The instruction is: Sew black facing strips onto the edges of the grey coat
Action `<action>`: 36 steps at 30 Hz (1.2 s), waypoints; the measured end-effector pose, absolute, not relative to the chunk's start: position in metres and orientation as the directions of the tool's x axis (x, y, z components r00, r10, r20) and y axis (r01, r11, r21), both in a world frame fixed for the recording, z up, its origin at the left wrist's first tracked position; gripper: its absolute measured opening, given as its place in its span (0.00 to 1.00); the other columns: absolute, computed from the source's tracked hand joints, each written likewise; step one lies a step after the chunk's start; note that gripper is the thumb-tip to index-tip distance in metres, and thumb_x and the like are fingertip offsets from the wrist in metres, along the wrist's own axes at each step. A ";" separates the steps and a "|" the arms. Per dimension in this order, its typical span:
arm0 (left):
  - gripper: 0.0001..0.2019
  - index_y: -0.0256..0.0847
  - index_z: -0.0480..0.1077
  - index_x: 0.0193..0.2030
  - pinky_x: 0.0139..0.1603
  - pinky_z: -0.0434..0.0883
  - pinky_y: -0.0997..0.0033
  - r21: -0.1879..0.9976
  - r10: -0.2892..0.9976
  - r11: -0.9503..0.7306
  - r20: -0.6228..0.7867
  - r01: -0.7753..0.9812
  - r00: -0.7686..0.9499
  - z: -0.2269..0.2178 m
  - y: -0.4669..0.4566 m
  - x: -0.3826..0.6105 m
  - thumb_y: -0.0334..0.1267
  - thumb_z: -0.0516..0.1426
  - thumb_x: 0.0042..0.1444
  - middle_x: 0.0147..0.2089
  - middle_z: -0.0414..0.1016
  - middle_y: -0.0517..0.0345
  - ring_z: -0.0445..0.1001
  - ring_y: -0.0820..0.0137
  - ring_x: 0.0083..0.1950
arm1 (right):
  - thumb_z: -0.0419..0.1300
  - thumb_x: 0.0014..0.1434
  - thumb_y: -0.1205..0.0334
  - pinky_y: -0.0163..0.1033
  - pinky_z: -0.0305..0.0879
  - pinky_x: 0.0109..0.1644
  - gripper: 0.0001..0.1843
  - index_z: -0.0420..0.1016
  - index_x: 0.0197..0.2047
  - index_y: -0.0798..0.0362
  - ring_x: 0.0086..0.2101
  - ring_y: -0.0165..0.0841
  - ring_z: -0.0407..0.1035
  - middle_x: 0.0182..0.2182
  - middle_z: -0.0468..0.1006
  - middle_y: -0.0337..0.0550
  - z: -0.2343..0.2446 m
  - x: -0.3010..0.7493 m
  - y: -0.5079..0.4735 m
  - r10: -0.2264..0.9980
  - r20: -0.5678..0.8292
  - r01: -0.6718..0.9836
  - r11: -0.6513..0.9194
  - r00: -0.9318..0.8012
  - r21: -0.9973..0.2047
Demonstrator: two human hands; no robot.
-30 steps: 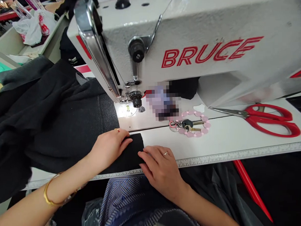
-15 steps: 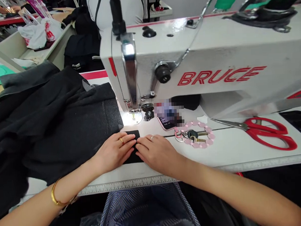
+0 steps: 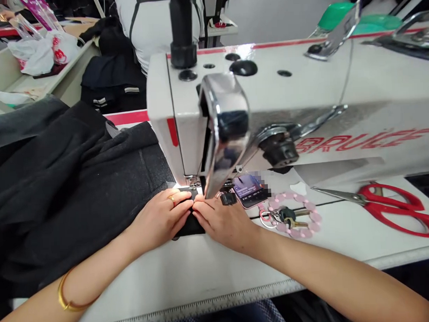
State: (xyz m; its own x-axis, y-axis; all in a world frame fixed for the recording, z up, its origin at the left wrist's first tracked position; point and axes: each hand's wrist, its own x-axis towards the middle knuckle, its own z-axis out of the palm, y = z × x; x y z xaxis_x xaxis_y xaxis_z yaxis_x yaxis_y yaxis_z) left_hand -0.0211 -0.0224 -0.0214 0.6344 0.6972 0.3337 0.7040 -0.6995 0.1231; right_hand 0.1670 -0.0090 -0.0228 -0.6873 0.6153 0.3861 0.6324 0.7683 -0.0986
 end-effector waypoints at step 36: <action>0.10 0.40 0.67 0.43 0.44 0.69 0.67 0.199 0.670 -0.740 0.299 0.643 0.679 -0.021 -0.024 -0.023 0.30 0.50 0.56 0.44 0.72 0.53 0.71 0.70 0.41 | 0.43 0.61 0.55 0.34 0.58 0.32 0.20 0.68 0.26 0.55 0.27 0.29 0.63 0.22 0.69 0.39 -0.018 0.177 0.010 0.852 0.174 0.391 0.396 -0.493 -0.831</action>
State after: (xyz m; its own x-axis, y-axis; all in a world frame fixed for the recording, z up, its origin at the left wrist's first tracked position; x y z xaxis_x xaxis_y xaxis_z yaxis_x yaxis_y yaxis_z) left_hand -0.0234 -0.0238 -0.0212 0.6791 0.6703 0.2992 0.6428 -0.7399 0.1986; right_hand 0.1766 0.0102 -0.0184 -0.4933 0.8523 0.1739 0.3915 0.3960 -0.8306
